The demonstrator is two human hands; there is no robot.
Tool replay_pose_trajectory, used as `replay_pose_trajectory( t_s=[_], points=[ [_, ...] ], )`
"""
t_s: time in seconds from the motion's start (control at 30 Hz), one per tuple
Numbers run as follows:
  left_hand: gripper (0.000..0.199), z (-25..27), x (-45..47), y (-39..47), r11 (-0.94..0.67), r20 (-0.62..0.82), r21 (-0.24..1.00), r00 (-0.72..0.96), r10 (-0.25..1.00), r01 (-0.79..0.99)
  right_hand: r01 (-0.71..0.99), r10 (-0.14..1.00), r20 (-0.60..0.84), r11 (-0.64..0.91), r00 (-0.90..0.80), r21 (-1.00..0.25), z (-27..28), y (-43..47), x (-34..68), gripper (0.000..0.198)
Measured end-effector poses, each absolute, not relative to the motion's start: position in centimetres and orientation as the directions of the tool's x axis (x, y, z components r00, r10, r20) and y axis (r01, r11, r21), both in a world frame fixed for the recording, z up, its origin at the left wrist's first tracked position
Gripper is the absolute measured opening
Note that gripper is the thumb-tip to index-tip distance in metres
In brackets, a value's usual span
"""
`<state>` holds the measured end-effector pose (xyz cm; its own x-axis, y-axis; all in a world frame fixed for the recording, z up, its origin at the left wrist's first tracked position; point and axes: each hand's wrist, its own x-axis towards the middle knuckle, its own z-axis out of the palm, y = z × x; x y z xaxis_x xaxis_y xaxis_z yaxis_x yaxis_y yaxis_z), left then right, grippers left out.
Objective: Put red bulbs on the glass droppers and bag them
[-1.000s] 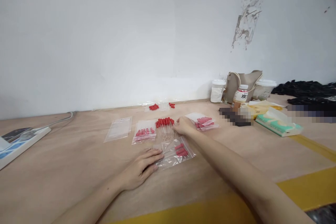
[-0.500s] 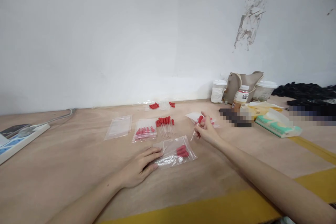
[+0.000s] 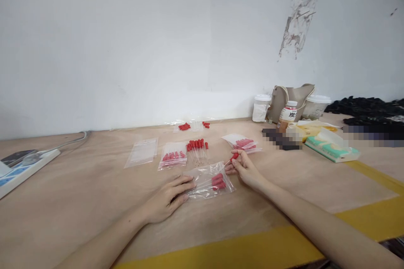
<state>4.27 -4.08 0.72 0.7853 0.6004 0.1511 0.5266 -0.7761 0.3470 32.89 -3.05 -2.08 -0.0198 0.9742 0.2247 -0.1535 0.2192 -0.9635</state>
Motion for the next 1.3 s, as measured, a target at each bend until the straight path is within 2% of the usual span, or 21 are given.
replay_pose_trajectory(
  t_s=[0.17, 0.4, 0.67, 0.83, 0.97, 1.13, 1.3],
  points=[
    [0.044, 0.8, 4.2, -4.4, -0.750, 0.165, 0.364, 0.754, 0.636, 0.553, -0.066, 0.981, 0.171, 0.165, -0.093, -0.984, -2.1, -3.2, 33.3, 0.042],
    [0.046, 1.0, 4.3, -4.4, -0.747, 0.159, 0.372, 0.755, 0.636, 0.551, 0.092, 0.946, 0.048, 0.082, -0.321, -0.992, -1.2, -3.5, 33.2, 0.039],
    [0.045, 1.0, 4.3, -4.4, -0.750, 0.162, 0.369, 0.757, 0.633, 0.549, 0.198, 0.959, -0.025, 0.032, -0.282, -0.980, -1.7, -3.0, 33.1, 0.047],
    [0.044, 1.1, 4.4, -4.5, -0.750, 0.156, 0.363, 0.758, 0.633, 0.552, 0.236, 0.986, -0.029, 0.010, -0.161, -0.972, -1.2, -3.1, 32.5, 0.030],
    [0.044, 1.2, 4.4, -4.4, -0.755, 0.161, 0.351, 0.759, 0.631, 0.554, 0.239, 0.999, -0.017, -0.007, -0.039, -0.971, -1.3, -2.9, 31.6, 0.024],
    [0.043, 1.2, 4.4, -4.5, -0.776, 0.176, 0.332, 0.773, 0.610, 0.537, 0.283, 0.983, -0.022, 0.031, -0.183, -0.959, -1.3, -2.8, 31.7, 0.023],
    [0.043, 0.9, 4.2, -4.4, -0.766, 0.160, 0.325, 0.765, 0.623, 0.555, 0.347, 0.986, -0.046, 0.014, -0.163, -0.938, -0.8, -3.1, 32.0, 0.023]
  ],
)
